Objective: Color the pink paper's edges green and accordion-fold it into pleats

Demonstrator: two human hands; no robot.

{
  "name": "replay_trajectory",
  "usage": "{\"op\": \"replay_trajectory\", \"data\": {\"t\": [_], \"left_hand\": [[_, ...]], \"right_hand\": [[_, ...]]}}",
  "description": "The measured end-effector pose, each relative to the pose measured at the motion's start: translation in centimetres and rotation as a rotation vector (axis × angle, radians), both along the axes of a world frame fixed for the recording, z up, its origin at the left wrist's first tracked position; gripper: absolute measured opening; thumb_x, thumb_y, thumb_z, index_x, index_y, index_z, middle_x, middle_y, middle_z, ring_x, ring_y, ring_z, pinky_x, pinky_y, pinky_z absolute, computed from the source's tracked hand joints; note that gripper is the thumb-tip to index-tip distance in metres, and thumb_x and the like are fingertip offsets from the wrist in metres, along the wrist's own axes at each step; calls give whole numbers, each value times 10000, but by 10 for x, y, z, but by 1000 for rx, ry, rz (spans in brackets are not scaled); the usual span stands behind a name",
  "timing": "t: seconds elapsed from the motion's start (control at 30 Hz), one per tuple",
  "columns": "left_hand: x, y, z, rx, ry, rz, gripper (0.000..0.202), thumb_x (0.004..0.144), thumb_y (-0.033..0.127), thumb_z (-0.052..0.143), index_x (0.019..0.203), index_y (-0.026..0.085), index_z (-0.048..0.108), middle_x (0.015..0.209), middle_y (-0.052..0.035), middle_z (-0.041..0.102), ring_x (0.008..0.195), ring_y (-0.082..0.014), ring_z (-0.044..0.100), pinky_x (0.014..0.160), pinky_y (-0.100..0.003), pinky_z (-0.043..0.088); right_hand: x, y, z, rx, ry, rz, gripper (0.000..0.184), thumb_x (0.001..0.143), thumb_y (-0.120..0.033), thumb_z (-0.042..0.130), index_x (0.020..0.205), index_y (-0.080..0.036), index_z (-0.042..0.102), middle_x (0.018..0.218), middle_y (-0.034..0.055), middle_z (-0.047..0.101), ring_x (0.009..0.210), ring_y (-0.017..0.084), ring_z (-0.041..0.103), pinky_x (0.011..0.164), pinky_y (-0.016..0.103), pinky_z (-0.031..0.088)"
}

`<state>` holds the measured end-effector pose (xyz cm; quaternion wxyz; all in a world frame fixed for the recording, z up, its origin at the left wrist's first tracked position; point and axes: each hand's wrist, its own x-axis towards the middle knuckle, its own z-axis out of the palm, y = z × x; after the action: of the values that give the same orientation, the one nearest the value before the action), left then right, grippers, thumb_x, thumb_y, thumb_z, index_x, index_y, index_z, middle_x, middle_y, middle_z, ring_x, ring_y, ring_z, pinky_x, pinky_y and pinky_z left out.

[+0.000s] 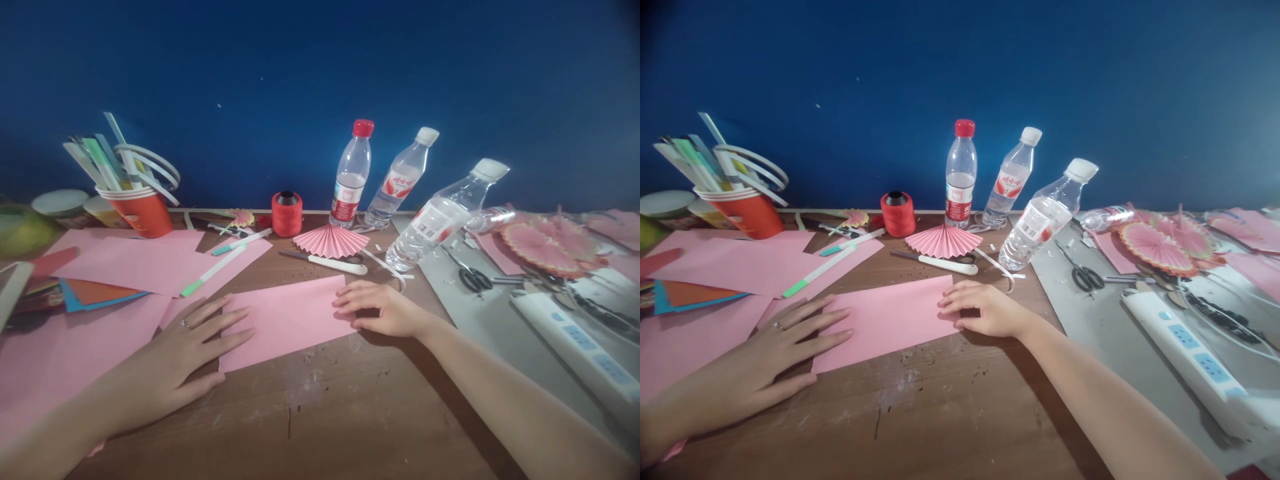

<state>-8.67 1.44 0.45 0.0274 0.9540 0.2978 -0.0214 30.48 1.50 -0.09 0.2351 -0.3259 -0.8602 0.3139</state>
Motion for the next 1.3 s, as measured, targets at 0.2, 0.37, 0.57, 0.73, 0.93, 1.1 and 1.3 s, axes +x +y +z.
{"op": "replay_trajectory", "data": {"t": [0.2,0.37,0.57,0.73,0.93,1.1,1.3], "left_hand": [[-3,0,-3,-26,22,17,582,894,401,452,1417,430,199,1520,88,189,1389,-308,162,1100,-481,206],[-1,-1,-1,-36,-6,23,574,891,401,457,1412,428,218,1513,82,219,1386,-302,179,1100,-484,220],[0,0,-2,-48,-22,21,572,886,394,476,1406,428,240,1508,76,239,1382,-304,193,1098,-484,233],[2,-2,3,-62,-14,10,561,898,385,456,1413,412,235,1516,74,217,1388,-302,165,1110,-486,202],[9,-6,15,-184,-22,23,485,952,244,331,1409,389,261,1510,85,234,1400,-239,131,1124,-461,190],[15,-7,12,-171,-73,41,394,962,291,354,1347,354,409,1469,72,337,1382,-226,187,1127,-441,195],[18,-9,11,-159,-128,65,360,956,299,378,1302,339,471,1436,58,395,1367,-229,229,1113,-435,233]], "right_hand": [[0,0,-1,-1,9,-5,341,799,-164,653,1123,-270,662,1116,34,678,1143,202,531,982,408,444],[-1,1,-1,-7,18,-4,342,801,-161,650,1123,-276,661,1116,32,678,1146,200,531,985,410,442],[0,0,-2,-8,13,-10,351,799,-159,650,1127,-281,658,1117,32,677,1148,201,530,983,415,444],[2,-1,-5,38,5,4,209,801,-146,633,947,-259,732,1105,49,684,1144,220,539,965,416,454],[1,-4,-7,73,-68,4,190,815,-166,608,934,-248,732,1124,63,674,1123,238,560,961,419,456],[3,-5,-8,59,-105,5,178,817,-206,612,946,-254,725,1162,63,653,1147,251,545,975,427,448],[4,-4,-9,51,-128,9,168,799,-235,639,943,-256,724,1177,64,645,1147,255,547,992,435,434]]}}
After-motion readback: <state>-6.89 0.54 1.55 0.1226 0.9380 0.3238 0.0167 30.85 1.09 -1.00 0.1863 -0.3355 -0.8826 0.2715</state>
